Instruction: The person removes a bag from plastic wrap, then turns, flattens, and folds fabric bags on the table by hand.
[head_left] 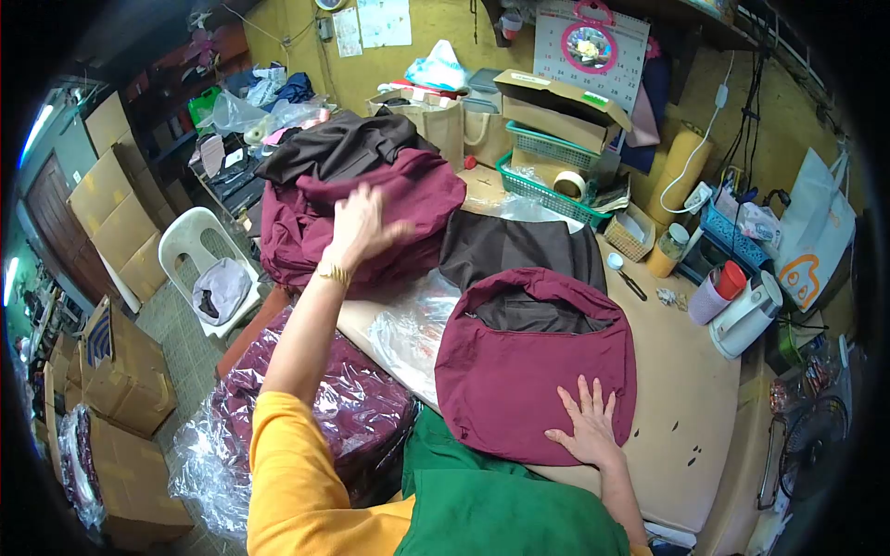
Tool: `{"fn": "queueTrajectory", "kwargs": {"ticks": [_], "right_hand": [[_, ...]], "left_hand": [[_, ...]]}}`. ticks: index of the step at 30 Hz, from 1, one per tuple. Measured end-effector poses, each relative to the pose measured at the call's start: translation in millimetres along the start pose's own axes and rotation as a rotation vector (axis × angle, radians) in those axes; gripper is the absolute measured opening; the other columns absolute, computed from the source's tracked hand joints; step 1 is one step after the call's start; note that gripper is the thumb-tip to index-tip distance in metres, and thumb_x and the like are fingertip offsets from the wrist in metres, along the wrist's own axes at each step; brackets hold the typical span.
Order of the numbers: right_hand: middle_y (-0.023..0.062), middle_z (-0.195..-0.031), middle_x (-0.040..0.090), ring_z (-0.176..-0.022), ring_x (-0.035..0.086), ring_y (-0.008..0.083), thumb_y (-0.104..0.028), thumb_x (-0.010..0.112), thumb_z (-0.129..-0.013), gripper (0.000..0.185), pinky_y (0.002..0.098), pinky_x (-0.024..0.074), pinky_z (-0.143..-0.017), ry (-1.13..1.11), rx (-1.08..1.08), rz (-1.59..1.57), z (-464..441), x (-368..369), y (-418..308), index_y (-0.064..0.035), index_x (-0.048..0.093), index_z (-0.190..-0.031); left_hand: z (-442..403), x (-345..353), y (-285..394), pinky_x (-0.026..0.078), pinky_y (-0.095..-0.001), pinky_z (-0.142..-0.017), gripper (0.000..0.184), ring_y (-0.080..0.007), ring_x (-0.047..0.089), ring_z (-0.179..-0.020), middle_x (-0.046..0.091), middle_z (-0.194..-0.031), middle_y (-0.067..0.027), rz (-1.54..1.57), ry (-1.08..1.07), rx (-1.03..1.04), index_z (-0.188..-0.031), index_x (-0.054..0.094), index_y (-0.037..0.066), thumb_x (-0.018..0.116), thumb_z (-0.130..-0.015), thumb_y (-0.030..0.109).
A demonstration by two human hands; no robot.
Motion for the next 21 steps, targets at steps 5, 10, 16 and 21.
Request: {"fn": "queueTrajectory", "kwargs": {"ticks": [5, 10, 16, 21], "right_hand": [[0.0242, -0.163, 0.014, -0.149, 0.010, 0.0491, -0.060, 0.067, -0.084, 0.087, 0.0673, 0.0104, -0.116, -0.127, -0.071, 0.017, -1, -16, -1, -0.0191, 0.035, -0.154], [0.0276, -0.160, 0.017, -0.148, 0.020, 0.0450, -0.020, 0.087, -0.071, 0.095, 0.0511, 0.0243, -0.119, 0.426, -0.474, -0.210, -37, -151, -80, -0.0084, 0.036, -0.151], [0.0187, -0.145, 0.041, -0.134, 0.040, 0.0355, -0.014, 0.091, -0.060, 0.100, 0.0489, 0.0304, -0.112, 1.173, -0.624, -0.105, -60, -297, -143, -0.0132, 0.039, -0.146], [0.0002, -0.101, 0.069, -0.095, 0.063, 0.0101, 0.010, 0.073, -0.074, 0.033, 0.0270, 0.0513, -0.088, 0.417, -0.958, -0.778, -49, -357, -155, 0.0020, 0.064, -0.105]], "left_hand": [[14, 29, -54, 0.049, -0.0499, -0.079, 0.017, -0.0336, 0.067, -0.075, 0.066, -0.078, -0.0113, 0.006, 0.057, -0.004, -0.090, 0.066, 0.009, 0.064, -0.089, 0.026], [3, -118, 38, 0.049, -0.0442, -0.065, 0.011, -0.0358, 0.063, -0.076, 0.060, -0.080, -0.0154, 0.198, 0.576, 0.295, -0.090, 0.056, 0.006, 0.056, -0.097, 0.014], [33, -267, 157, 0.047, -0.0387, -0.061, 0.031, -0.0401, 0.058, -0.068, 0.057, -0.075, -0.0185, 0.624, 0.264, 0.717, -0.092, 0.057, 0.003, 0.079, -0.084, 0.025], [36, -309, 129, 0.050, -0.0387, -0.083, 0.066, -0.0263, 0.065, -0.090, 0.065, -0.097, -0.0127, 0.152, 0.290, 0.483, -0.109, 0.061, 0.003, 0.092, -0.054, 0.021]]}}
Point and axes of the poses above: each hand's wrist, its own z-axis away from the middle knuckle, its own x-axis out of the palm, y = z × x, the point moved 8 cm from there along -z, towards the middle knuckle
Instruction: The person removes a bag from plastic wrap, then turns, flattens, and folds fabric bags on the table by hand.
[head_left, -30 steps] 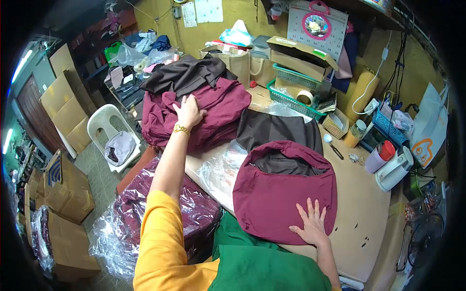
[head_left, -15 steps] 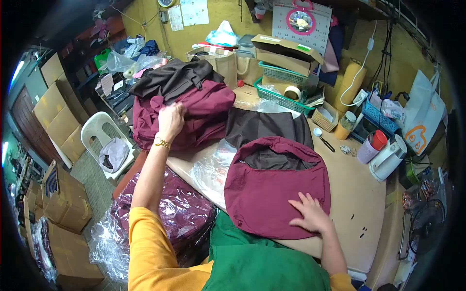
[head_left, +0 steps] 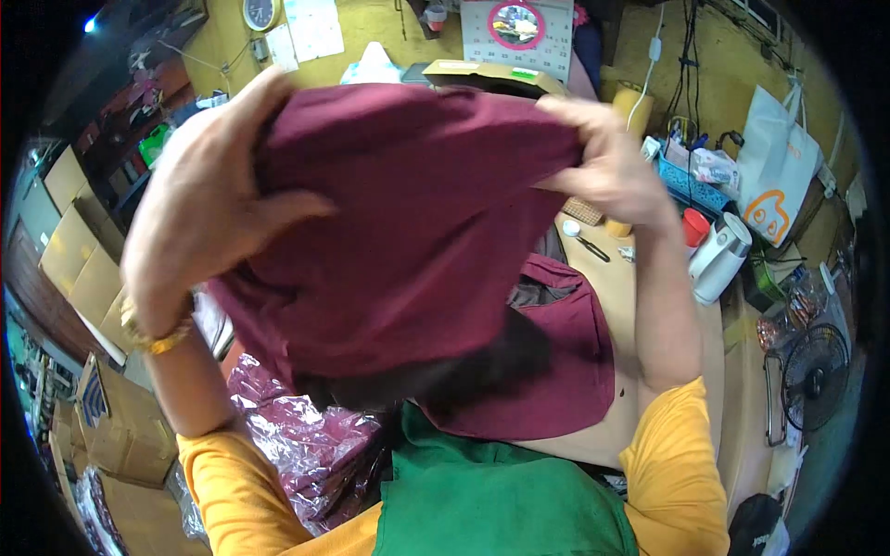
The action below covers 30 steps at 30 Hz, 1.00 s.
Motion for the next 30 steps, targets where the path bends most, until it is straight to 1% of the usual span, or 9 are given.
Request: {"fn": "queueTrajectory", "kwargs": {"ticks": [1, 3, 4, 6, 11, 16, 21, 24, 30], "right_hand": [[0.0010, -0.100, 0.068, -0.097, 0.063, 0.0106, 0.010, 0.073, -0.074, 0.033, 0.0267, 0.0507, -0.091, -0.022, -0.044, -0.049, 4, -12, -12, 0.0031, 0.064, -0.105], [0.0007, -0.102, 0.065, -0.101, 0.062, 0.0098, 0.005, 0.076, -0.071, 0.037, 0.0273, 0.0512, -0.089, -0.071, 0.024, 0.053, 8, -28, -9, 0.0006, 0.064, -0.106], [0.0062, -0.096, 0.067, -0.096, 0.066, 0.0183, 0.004, 0.069, -0.072, 0.030, 0.0330, 0.0526, -0.084, -0.162, 0.183, 0.335, 0, -23, 22, -0.0016, 0.063, -0.101], [0.0154, -0.094, 0.065, -0.091, 0.065, 0.0321, 0.003, 0.063, -0.072, 0.026, 0.0394, 0.0518, -0.079, 0.026, -0.007, 1.194, -11, -49, 69, -0.0031, 0.062, -0.097], [0.0164, -0.093, 0.065, -0.087, 0.066, 0.0331, -0.005, 0.068, -0.078, 0.021, 0.0395, 0.0521, -0.075, 0.505, -0.277, 1.303, -9, -103, -33, -0.0044, 0.063, -0.099], [0.0108, -0.079, 0.048, -0.075, 0.049, 0.0262, -0.009, 0.075, -0.076, 0.030, 0.0361, 0.0436, -0.070, 0.362, -0.226, 1.192, 61, -80, -78, -0.0023, 0.047, -0.086], [0.0150, -0.083, 0.048, -0.084, 0.051, 0.0364, 0.006, 0.058, -0.049, 0.030, 0.0449, 0.0371, -0.073, 0.111, 0.153, 1.045, 216, -17, 16, -0.0079, 0.044, -0.072], [0.0120, -0.099, 0.057, -0.101, 0.056, 0.0350, -0.008, 0.081, -0.066, 0.032, 0.0443, 0.0423, -0.095, -0.310, 0.720, 0.749, 297, 30, 62, -0.0063, 0.056, -0.087], [0.0167, -0.130, 0.056, -0.127, 0.050, 0.0343, -0.026, 0.082, -0.076, 0.045, 0.0464, 0.0397, -0.107, 0.045, 0.766, 0.451, 258, 40, 67, -0.0063, 0.062, -0.112]], "left_hand": [[7, -3, -19, 0.050, -0.0372, -0.082, 0.051, -0.0239, 0.067, -0.093, 0.067, -0.093, -0.0132, -0.202, -0.156, -0.037, -0.105, 0.064, 0.001, 0.087, -0.063, 0.017], [24, 35, -79, 0.050, -0.0356, -0.077, 0.024, -0.0216, 0.062, -0.076, 0.063, -0.078, -0.0145, 0.477, -0.395, -0.346, -0.094, 0.066, -0.001, 0.076, -0.075, 0.008], [14, 48, -78, 0.049, -0.0366, -0.076, 0.019, -0.0271, 0.058, -0.072, 0.063, -0.080, -0.0175, 0.134, -0.467, -0.116, -0.095, 0.065, -0.001, 0.071, -0.079, 0.008], [9, 97, -128, 0.050, -0.0385, -0.080, 0.025, -0.0394, 0.059, -0.081, 0.066, -0.094, -0.0206, 0.048, -0.093, -0.047, -0.103, 0.062, -0.002, 0.069, -0.083, 0.011], [-13, 32, -83, 0.049, -0.0241, -0.074, 0.016, -0.0098, 0.060, -0.079, 0.067, -0.087, -0.0064, 0.227, 0.556, -0.097, -0.109, 0.064, 0.004, 0.066, -0.093, 0.005], [39, 25, -6, 0.052, -0.0299, -0.080, 0.026, -0.0197, 0.067, -0.088, 0.068, -0.098, -0.0104, 0.435, 0.639, 0.117, -0.107, 0.060, 0.000, 0.066, -0.083, -0.008], [143, 135, 63, 0.050, -0.0403, -0.076, 0.034, -0.0313, 0.065, -0.091, 0.068, -0.097, -0.0091, 0.560, -0.137, 0.044, -0.092, 0.061, 0.008, 0.068, -0.061, -0.003], [225, 217, 107, 0.049, -0.0433, -0.093, 0.052, -0.0350, 0.060, -0.112, 0.061, -0.118, -0.0140, 0.766, -0.887, -0.047, -0.119, 0.063, 0.008, 0.082, -0.078, 0.032], [194, 249, 138, 0.013, -0.0670, -0.116, 0.076, -0.0449, 0.015, -0.150, 0.023, -0.161, -0.0215, 0.474, -0.593, -0.298, -0.151, 0.039, 0.016, 0.062, -0.090, 0.056]]}}
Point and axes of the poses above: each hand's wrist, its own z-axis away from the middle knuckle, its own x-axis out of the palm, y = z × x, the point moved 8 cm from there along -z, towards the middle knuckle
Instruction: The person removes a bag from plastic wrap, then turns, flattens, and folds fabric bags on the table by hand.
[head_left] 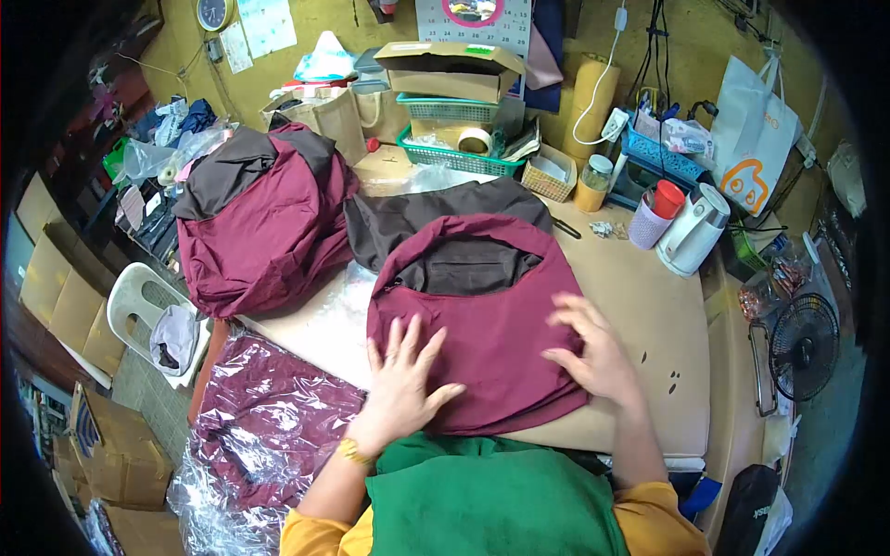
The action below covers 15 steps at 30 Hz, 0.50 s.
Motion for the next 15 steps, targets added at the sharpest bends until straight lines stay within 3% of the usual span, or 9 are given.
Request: {"fn": "queueTrajectory", "kwargs": {"ticks": [2, 3, 5, 6, 8, 9, 10, 12, 15], "right_hand": [[0.0219, -0.149, 0.039, -0.142, 0.032, 0.0434, -0.042, 0.079, -0.078, 0.065, 0.0610, 0.0240, -0.115, 0.123, -0.170, 0.450, -20, 18, -32, -0.0112, 0.057, -0.131], [0.0218, -0.161, 0.019, -0.149, 0.012, 0.0471, -0.051, 0.079, -0.074, 0.087, 0.0702, 0.0090, -0.115, -0.042, -0.086, 0.525, -24, 44, -12, -0.0186, 0.045, -0.147], [0.0233, -0.162, 0.014, -0.150, 0.006, 0.0475, -0.064, 0.073, -0.075, 0.095, 0.0716, 0.0048, -0.114, -0.253, 0.018, 0.556, -16, 93, 49, -0.0218, 0.038, -0.152], [0.0241, -0.163, 0.014, -0.150, 0.004, 0.0476, -0.069, 0.069, -0.075, 0.097, 0.0720, 0.0027, -0.114, -0.323, 0.062, 0.547, -10, 114, 83, -0.0226, 0.036, -0.154], [0.0238, -0.164, 0.010, -0.151, 0.002, 0.0473, -0.072, 0.066, -0.076, 0.098, 0.0709, -0.0007, -0.115, -0.302, 0.036, 0.508, -7, 113, 87, -0.0233, 0.034, -0.155], [0.0230, -0.164, 0.011, -0.151, 0.003, 0.0462, -0.072, 0.067, -0.075, 0.099, 0.0700, -0.0017, -0.115, -0.316, 0.046, 0.496, -6, 112, 87, -0.0230, 0.034, -0.155], [0.0230, -0.164, 0.011, -0.151, 0.003, 0.0462, -0.072, 0.067, -0.075, 0.099, 0.0700, -0.0017, -0.115, -0.326, 0.022, 0.497, -6, 113, 85, -0.0230, 0.034, -0.155], [0.0216, -0.164, 0.011, -0.151, 0.003, 0.0445, -0.072, 0.067, -0.074, 0.100, 0.0691, -0.0011, -0.116, -0.326, 0.053, 0.522, -6, 112, 88, -0.0228, 0.034, -0.155], [0.0202, -0.165, 0.011, -0.152, 0.003, 0.0433, -0.072, 0.068, -0.074, 0.101, 0.0685, -0.0020, -0.116, -0.329, 0.055, 0.514, -6, 113, 88, -0.0225, 0.034, -0.155]], "left_hand": [[-14, 31, 6, 0.010, -0.0711, -0.114, 0.079, -0.0441, 0.014, -0.150, 0.021, -0.162, -0.0209, -0.174, -0.044, 0.001, -0.154, 0.034, 0.017, 0.056, -0.091, 0.061], [-11, 64, -5, 0.010, -0.0730, -0.113, 0.081, -0.0438, 0.014, -0.150, 0.020, -0.162, -0.0204, -0.196, -0.140, -0.019, -0.155, 0.032, 0.018, 0.053, -0.092, 0.064], [-4, 97, -21, 0.010, -0.0761, -0.110, 0.085, -0.0450, 0.011, -0.150, 0.015, -0.164, -0.0191, -0.168, -0.241, -0.044, -0.158, 0.026, 0.019, 0.045, -0.092, 0.069], [-2, 83, -18, 0.025, -0.0654, -0.113, 0.078, -0.0407, 0.033, -0.144, 0.036, -0.155, -0.0218, -0.190, -0.138, 0.015, -0.152, 0.040, 0.017, 0.050, -0.092, 0.066], [-18, 53, -38, 0.043, -0.0477, -0.106, 0.060, -0.0339, 0.057, -0.125, 0.060, -0.133, -0.0206, 0.218, -0.463, 0.000, -0.137, 0.059, 0.011, 0.063, -0.091, 0.051], [-28, 12, -52, 0.052, -0.0380, -0.092, 0.038, -0.0298, 0.068, -0.105, 0.071, -0.111, -0.0164, 0.483, -0.114, 0.092, -0.119, 0.069, 0.008, 0.072, -0.089, 0.030], [-33, -23, -78, 0.051, -0.0400, -0.091, 0.036, -0.0307, 0.066, -0.107, 0.070, -0.115, -0.0146, 0.433, 0.071, -0.086, -0.119, 0.067, 0.007, 0.073, -0.085, 0.016], [-27, -101, -127, 0.047, -0.0415, -0.094, 0.055, -0.0335, 0.061, -0.111, 0.065, -0.119, -0.0161, -0.194, 0.738, 0.041, -0.127, 0.059, 0.004, 0.077, -0.076, 0.017], [-22, -119, -257, 0.038, -0.0538, -0.101, 0.069, -0.0339, 0.043, -0.134, 0.052, -0.139, -0.0161, -0.520, 0.647, -0.546, -0.138, 0.052, 0.011, 0.079, -0.078, 0.033]]}}
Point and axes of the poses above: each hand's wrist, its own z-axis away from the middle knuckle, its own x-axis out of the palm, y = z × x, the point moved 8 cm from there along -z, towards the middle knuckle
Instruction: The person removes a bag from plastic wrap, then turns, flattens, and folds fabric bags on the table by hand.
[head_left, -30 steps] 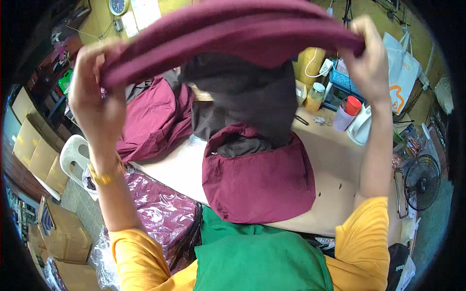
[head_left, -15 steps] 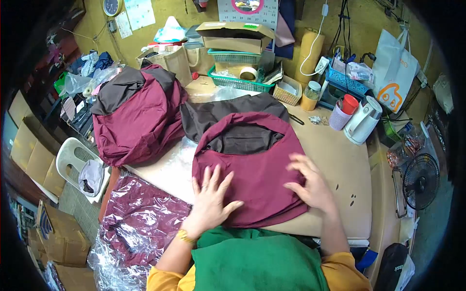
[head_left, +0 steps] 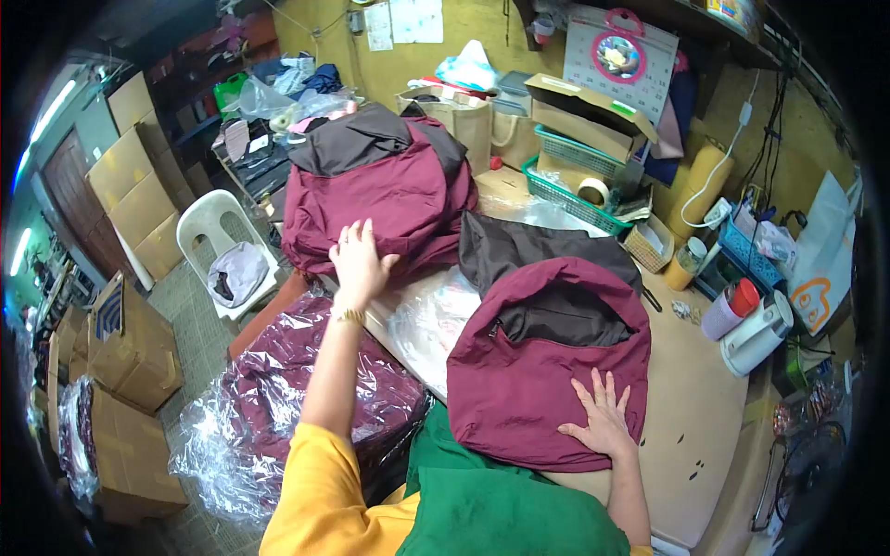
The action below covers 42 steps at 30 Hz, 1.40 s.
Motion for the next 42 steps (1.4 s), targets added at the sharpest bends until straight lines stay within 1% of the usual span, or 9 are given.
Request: {"fn": "queueTrajectory", "kwargs": {"ticks": [4, 9, 12, 18, 21, 27, 31, 37, 42], "right_hand": [[0.0191, -0.165, 0.009, -0.152, 0.001, 0.0433, -0.070, 0.069, -0.073, 0.102, 0.0685, -0.0043, -0.116, -0.028, 0.010, -0.023, -1, 1, 2, -0.0224, 0.033, -0.155], [0.0220, -0.157, 0.034, -0.145, 0.030, 0.0406, -0.051, 0.077, -0.078, 0.083, 0.0610, 0.0217, -0.117, -0.090, -0.025, 0.039, -5, -38, -11, -0.0153, 0.047, -0.147], [0.0149, -0.102, 0.071, -0.090, 0.071, 0.0275, -0.018, 0.076, -0.084, 0.032, 0.0347, 0.0543, -0.080, 0.260, -0.239, -0.659, -21, -92, -60, -0.0009, 0.067, -0.109], [0.0132, -0.101, 0.070, -0.088, 0.069, 0.0273, -0.019, 0.075, -0.085, 0.029, 0.0364, 0.0544, -0.080, 0.109, -0.429, -0.594, -40, -84, -131, -0.0022, 0.068, -0.107], [0.0130, -0.101, 0.070, -0.089, 0.070, 0.0245, -0.016, 0.074, -0.087, 0.025, 0.0344, 0.0542, -0.080, 0.041, -0.458, -0.702, -44, -76, -145, -0.0021, 0.068, -0.107], [0.0134, -0.115, 0.068, -0.104, 0.067, 0.0239, -0.014, 0.078, -0.085, 0.041, 0.0371, 0.0528, -0.094, -0.095, -0.421, -1.086, -57, -59, -152, -0.0013, 0.063, -0.122], [0.0135, -0.136, 0.054, -0.123, 0.055, 0.0234, -0.016, 0.084, -0.078, 0.073, 0.0386, 0.0449, -0.104, 0.317, -0.555, -1.311, -59, -113, -180, -0.0032, 0.046, -0.140], [0.0090, -0.119, 0.066, -0.108, 0.062, 0.0165, -0.001, 0.072, -0.082, 0.042, 0.0339, 0.0483, -0.097, 0.217, -0.531, -1.101, -44, -183, -153, 0.0025, 0.059, -0.122], [0.0077, -0.095, 0.071, -0.089, 0.065, 0.0148, -0.011, 0.082, -0.075, 0.044, 0.0299, 0.0515, -0.083, -0.028, -1.061, -0.815, 26, -281, -166, 0.0038, 0.065, -0.112]], "left_hand": [[-26, 35, -39, 0.046, -0.0452, -0.091, 0.035, -0.0327, 0.062, -0.107, 0.068, -0.107, -0.0143, 0.245, -0.362, -0.124, -0.114, 0.066, 0.008, 0.072, -0.087, 0.028], [-1, -70, 32, 0.050, -0.0417, -0.082, 0.016, -0.0337, 0.066, -0.091, 0.068, -0.092, -0.0153, 0.663, 0.339, 0.129, -0.108, 0.065, 0.004, 0.060, -0.094, 0.009], [17, -54, 68, 0.038, -0.0462, -0.105, 0.026, -0.0317, 0.056, -0.123, 0.064, -0.122, -0.0148, 0.869, -0.083, 0.093, -0.111, 0.065, 0.005, 0.055, -0.100, 0.026], [67, 52, 80, 0.014, -0.0752, -0.111, 0.049, -0.0478, 0.015, -0.149, 0.028, -0.160, -0.0206, 0.410, -0.783, 0.204, -0.123, 0.070, 0.023, 0.057, -0.092, 0.059], [61, 39, 79, 0.047, -0.0548, -0.096, 0.037, -0.0455, 0.053, -0.124, 0.054, -0.136, -0.0245, 0.331, -0.434, 0.206, -0.100, 0.070, 0.005, 0.064, -0.090, 0.040], [11, -17, 74, 0.054, -0.0428, -0.068, 0.012, -0.0324, 0.068, -0.074, 0.065, -0.079, -0.0178, 0.746, -0.157, 0.005, -0.090, 0.059, 0.000, 0.063, -0.090, 0.012], [20, -111, 151, 0.050, -0.0333, -0.065, 0.017, -0.0174, 0.060, -0.071, 0.057, -0.079, -0.0097, 1.766, -0.309, -0.170, -0.093, 0.055, 0.000, 0.068, -0.092, 0.012], [30, -271, 188, 0.024, -0.0608, -0.113, 0.089, -0.0449, 0.033, -0.138, 0.041, -0.145, -0.0188, 0.668, 0.320, 0.712, -0.139, 0.050, 0.015, 0.088, -0.064, 0.044], [12, -195, 175, 0.043, -0.0510, -0.095, 0.064, -0.0348, 0.065, -0.093, 0.066, -0.093, -0.0185, 0.438, -0.857, 0.857, -0.116, 0.063, 0.009, 0.082, -0.073, 0.051]]}}
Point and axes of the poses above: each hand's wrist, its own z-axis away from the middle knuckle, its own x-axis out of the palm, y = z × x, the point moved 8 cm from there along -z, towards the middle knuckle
